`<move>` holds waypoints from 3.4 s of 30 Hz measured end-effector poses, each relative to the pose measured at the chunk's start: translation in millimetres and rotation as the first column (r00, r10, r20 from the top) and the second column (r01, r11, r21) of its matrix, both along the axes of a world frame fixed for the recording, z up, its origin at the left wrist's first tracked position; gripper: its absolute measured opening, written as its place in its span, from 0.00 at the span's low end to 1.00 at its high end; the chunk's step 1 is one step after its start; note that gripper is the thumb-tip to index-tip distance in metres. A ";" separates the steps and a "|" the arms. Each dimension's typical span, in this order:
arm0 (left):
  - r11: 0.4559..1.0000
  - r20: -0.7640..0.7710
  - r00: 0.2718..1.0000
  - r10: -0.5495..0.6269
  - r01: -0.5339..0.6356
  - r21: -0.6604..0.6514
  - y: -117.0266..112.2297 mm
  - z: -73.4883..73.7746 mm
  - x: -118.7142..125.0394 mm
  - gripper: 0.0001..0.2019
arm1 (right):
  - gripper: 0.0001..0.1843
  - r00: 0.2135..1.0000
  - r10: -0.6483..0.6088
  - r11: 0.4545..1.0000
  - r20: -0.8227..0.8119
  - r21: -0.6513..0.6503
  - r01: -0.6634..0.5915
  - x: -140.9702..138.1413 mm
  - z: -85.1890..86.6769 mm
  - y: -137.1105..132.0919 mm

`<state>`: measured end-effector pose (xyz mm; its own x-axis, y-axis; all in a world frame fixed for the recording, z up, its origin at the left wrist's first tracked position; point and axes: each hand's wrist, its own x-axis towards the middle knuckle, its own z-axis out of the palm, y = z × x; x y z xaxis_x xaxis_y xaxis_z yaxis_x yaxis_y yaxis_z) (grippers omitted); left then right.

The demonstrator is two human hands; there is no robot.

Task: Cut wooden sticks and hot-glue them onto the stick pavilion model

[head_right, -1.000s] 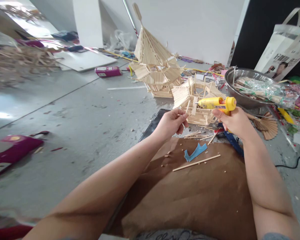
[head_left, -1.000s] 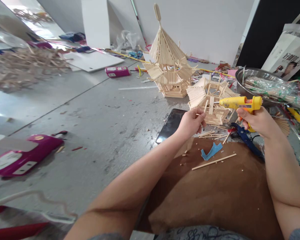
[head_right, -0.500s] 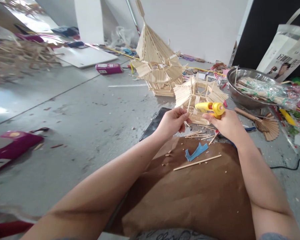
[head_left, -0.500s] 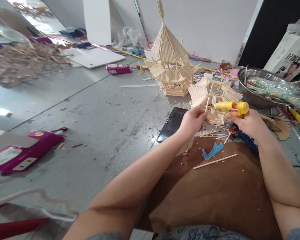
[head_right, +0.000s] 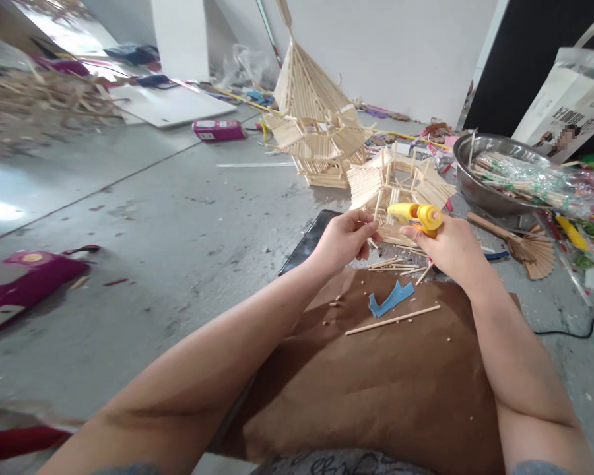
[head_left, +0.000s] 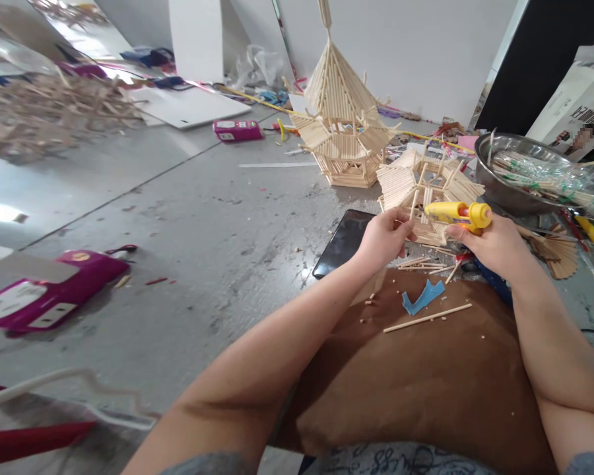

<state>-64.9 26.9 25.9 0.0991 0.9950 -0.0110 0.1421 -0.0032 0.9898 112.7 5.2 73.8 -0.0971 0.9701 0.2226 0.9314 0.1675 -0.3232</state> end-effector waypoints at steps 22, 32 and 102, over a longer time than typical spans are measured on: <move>1.000 0.035 0.999 -0.005 0.005 -0.018 0.4 2.0 0.7 0.04 | 0.21 0.997 0.018 1.000 -0.080 0.003 -0.017 7.8 5.8 -2.2; 0.994 0.189 0.982 -0.002 0.024 -0.111 5.5 -1.0 6.8 0.07 | 0.24 0.986 0.052 0.998 -0.161 -0.011 -0.054 16.2 8.7 1.0; 0.932 0.374 0.924 0.078 0.066 -0.356 18.1 -0.7 14.4 0.10 | 0.21 0.983 0.031 0.999 -0.180 0.043 -0.024 0.9 -8.3 10.5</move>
<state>-50.5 45.0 25.2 0.1612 0.9313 -0.3266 -0.2412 0.3580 0.9020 113.6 15.7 65.5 -0.0784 0.9575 0.2776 0.8534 0.2084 -0.4778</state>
